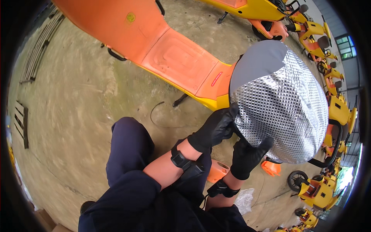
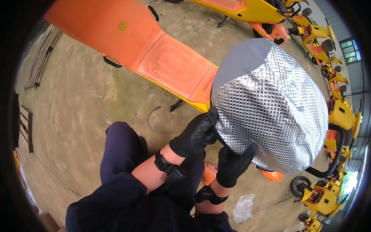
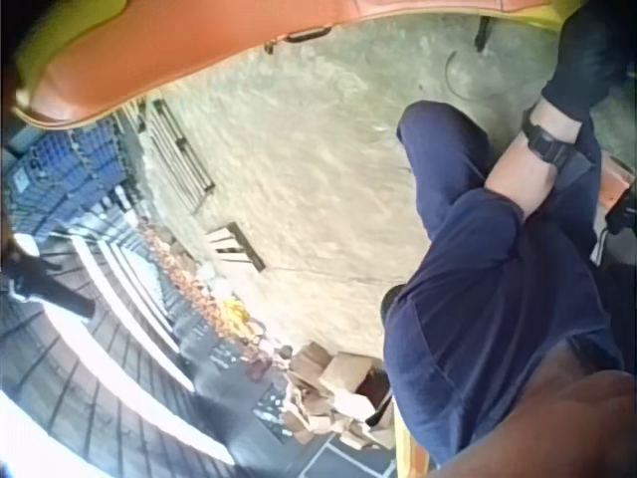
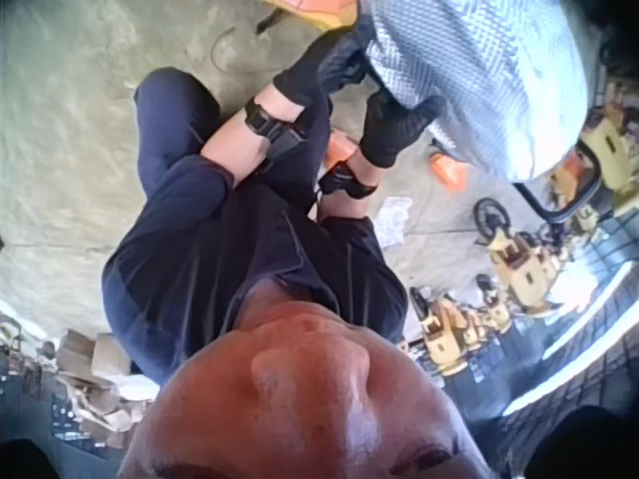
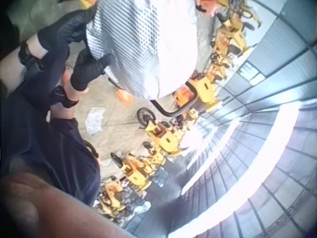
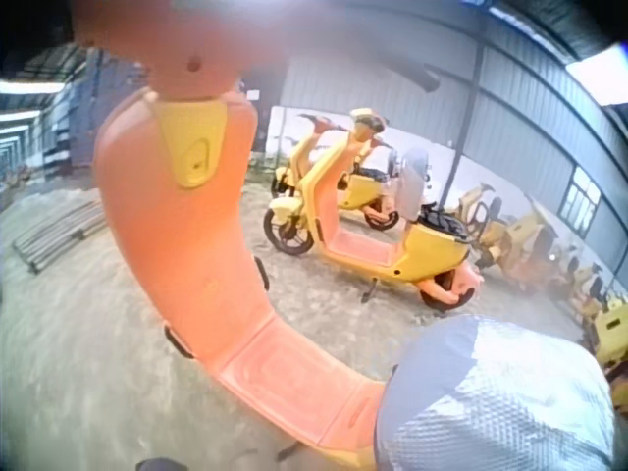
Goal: The person fits a padded seat onto the base of an electric scooter and secures it into place.
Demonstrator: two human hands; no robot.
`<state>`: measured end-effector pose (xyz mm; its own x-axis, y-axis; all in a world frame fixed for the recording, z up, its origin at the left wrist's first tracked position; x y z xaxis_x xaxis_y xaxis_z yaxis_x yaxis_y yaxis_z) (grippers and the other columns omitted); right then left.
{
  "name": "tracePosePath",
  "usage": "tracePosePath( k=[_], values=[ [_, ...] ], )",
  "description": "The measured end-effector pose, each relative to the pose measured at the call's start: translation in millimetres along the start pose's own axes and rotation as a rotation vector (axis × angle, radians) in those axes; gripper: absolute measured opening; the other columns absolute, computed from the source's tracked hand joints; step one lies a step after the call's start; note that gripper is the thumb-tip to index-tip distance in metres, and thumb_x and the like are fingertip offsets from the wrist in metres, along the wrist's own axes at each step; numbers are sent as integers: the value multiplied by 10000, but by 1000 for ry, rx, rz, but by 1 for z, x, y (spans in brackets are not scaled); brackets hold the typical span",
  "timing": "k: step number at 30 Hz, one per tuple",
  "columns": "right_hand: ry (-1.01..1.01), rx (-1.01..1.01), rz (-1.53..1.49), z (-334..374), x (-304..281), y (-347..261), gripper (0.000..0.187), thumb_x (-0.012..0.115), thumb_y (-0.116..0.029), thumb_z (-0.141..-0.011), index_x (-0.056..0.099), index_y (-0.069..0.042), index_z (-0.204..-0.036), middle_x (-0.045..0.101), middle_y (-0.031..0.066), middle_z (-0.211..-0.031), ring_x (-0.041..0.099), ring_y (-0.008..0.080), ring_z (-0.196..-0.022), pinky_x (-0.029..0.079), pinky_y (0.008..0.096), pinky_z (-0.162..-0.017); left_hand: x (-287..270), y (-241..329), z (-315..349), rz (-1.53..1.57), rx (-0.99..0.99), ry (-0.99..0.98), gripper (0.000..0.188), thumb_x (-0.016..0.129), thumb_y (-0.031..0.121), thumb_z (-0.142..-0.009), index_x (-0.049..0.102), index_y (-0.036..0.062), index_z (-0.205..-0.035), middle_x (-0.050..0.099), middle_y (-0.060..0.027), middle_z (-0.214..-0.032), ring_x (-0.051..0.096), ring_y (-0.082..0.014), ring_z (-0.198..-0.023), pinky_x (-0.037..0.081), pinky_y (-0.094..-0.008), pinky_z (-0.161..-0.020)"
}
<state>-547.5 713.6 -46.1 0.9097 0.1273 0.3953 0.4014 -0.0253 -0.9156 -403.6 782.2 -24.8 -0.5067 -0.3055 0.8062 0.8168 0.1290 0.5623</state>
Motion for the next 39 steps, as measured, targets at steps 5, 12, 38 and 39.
tracePosePath(
  k=[5,12,38,39],
  values=[
    [-305,-1047,1412,15,13,-18,401,602,-159,-795,511,34,-1135,602,185,-935,599,288,-707,496,332,-608,-11,-5,-8,-247,142,114,323,467,338,-899,525,86,-705,425,29,-535,401,-63,-455,332,-208,-445],
    [-278,-1281,1464,9,-22,20,320,555,-216,-834,496,65,-976,580,221,-964,592,364,-853,482,411,-804,-25,-14,-14,-171,181,41,293,517,314,-877,541,69,-719,489,22,-563,466,-57,-483,383,-188,-446],
    [-199,237,347,11,6,7,115,528,-124,-830,470,-76,-917,452,18,-709,416,91,-515,358,234,-441,-35,-25,-14,-679,378,102,299,368,280,-930,514,55,-798,452,7,-584,418,-79,-509,337,-222,-466],
    [-170,309,282,10,12,4,114,525,-125,-833,472,-74,-921,469,23,-720,416,87,-510,355,227,-434,-38,-25,-15,-593,303,84,292,380,259,-925,514,42,-782,502,-15,-613,466,-90,-531,380,-227,-476]
  ],
)
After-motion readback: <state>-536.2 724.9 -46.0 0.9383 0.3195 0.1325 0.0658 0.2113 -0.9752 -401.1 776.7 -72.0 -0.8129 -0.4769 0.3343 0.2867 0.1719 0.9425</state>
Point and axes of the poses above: each hand's wrist, its own z-axis away from the middle knuckle, its own x-axis out of the palm, y = z × x, the point moved 1 cm from there along -z, towards the middle knuckle
